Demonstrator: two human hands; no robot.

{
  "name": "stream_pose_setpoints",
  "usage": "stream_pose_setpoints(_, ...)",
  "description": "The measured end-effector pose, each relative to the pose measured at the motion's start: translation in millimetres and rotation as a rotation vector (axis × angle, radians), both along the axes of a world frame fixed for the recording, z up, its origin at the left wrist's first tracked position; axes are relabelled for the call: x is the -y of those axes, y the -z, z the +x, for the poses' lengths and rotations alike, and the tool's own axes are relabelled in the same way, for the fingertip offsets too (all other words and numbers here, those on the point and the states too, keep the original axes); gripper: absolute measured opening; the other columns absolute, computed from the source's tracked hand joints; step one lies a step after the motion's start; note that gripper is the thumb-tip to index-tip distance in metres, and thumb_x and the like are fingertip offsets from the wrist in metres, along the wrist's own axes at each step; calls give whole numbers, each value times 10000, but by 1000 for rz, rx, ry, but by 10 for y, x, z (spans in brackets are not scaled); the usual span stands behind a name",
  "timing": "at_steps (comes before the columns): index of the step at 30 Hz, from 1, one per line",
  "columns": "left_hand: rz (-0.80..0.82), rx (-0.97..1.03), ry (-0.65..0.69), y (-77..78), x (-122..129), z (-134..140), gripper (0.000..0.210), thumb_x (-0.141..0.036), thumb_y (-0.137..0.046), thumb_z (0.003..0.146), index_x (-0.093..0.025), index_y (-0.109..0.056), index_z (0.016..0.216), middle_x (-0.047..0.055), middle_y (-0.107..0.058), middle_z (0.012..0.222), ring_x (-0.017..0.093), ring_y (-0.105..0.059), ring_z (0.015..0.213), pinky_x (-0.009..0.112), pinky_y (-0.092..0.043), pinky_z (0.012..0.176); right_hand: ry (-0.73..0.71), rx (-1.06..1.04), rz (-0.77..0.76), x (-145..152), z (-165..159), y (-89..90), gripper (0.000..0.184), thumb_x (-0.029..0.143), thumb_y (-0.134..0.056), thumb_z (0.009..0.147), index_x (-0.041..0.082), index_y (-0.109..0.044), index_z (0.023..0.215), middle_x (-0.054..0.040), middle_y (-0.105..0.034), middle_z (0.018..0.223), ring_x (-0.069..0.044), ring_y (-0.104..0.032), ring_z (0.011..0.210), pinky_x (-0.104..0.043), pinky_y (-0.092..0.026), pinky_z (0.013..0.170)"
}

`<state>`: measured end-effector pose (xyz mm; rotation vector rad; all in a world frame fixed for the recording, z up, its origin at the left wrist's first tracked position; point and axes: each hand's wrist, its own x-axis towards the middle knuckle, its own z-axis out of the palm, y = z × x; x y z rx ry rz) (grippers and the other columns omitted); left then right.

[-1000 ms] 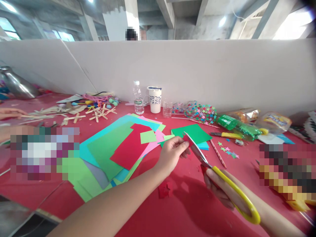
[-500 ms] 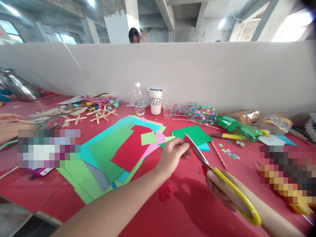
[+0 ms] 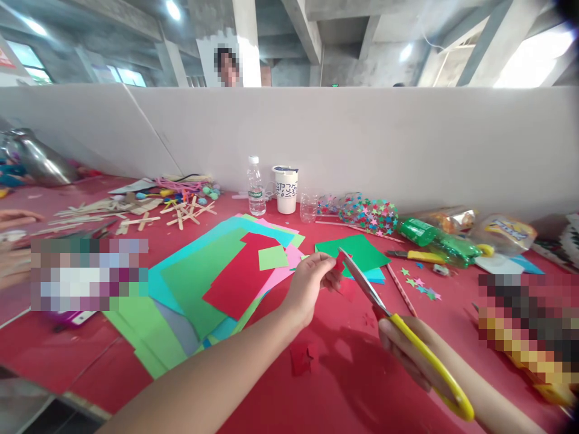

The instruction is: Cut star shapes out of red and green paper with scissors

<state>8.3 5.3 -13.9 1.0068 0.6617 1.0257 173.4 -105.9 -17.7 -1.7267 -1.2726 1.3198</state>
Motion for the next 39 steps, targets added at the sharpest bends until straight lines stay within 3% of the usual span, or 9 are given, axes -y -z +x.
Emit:
stream_pose_setpoints(5, -18, 1, 151, -23, 50, 22, 214, -351, -667, 746, -147, -606, 766, 21, -643, 668, 102, -566, 550, 232, -404, 561, -18, 60, 35, -19, 5, 104, 576, 784, -440, 721, 213, -434, 639, 106, -318, 331, -51, -248, 278, -214, -155, 348)
stream_pose_setpoints(12, -106, 122, 85, 14, 6, 11, 161, -274, -693, 723, -157, -587, 755, 9, -651, 670, 104, -588, 578, 232, -434, 600, -17, 54, 77, -20, 45, 182, 601, 806, -388, 727, 214, -422, 626, 111, -296, 316, -45, -216, 281, -231, -143, 363)
stream_pose_setpoints(19, -128, 183, 91, -2, 7, 12, 140, -250, -675, 747, -159, -569, 753, 12, -659, 673, 95, -588, 561, 218, -440, 582, 0, 34, 41, -16, 1, 134, 605, 813, -418, 702, 213, -438, 617, 111, -308, 327, -48, -229, 286, -222, -162, 361)
stream_pose_setpoints(26, -339, 238, 180, -33, 28, 27, 135, -225, -703, 730, -128, -624, 782, 20, -645, 673, 68, -574, 563, 177, -439, 550, 5, 56, 83, 9, -44, 81, 552, 755, -444, 758, 218, -416, 636, 100, -335, 358, -58, -256, 312, -221, -173, 368)
stream_pose_setpoints(29, -238, 222, 139, -36, 19, 18, 140, -245, -689, 739, -157, -582, 754, 4, -636, 659, 78, -574, 566, 187, -435, 557, -10, 76, 71, 8, -29, 83, 568, 777, -426, 748, 220, -404, 640, 99, -327, 357, -61, -261, 314, -221, -182, 369)
stream_pose_setpoints(35, 142, -22, -14, -77, 14, -28, 158, -298, -598, 803, -177, -545, 715, -13, -612, 643, 91, -555, 552, 217, -426, 575, -81, 71, 52, 11, 15, 58, 633, 840, -373, 703, 211, -428, 651, 101, -329, 380, -61, -269, 332, -221, -207, 393)
stream_pose_setpoints(39, 236, -78, -32, -92, 10, -52, 159, -302, -559, 818, -182, -549, 715, -18, -595, 630, 94, -545, 548, 226, -426, 580, -106, 59, 39, 21, 41, 30, 656, 844, -374, 698, 196, -478, 671, 93, -343, 410, -71, -301, 366, -220, -242, 419)
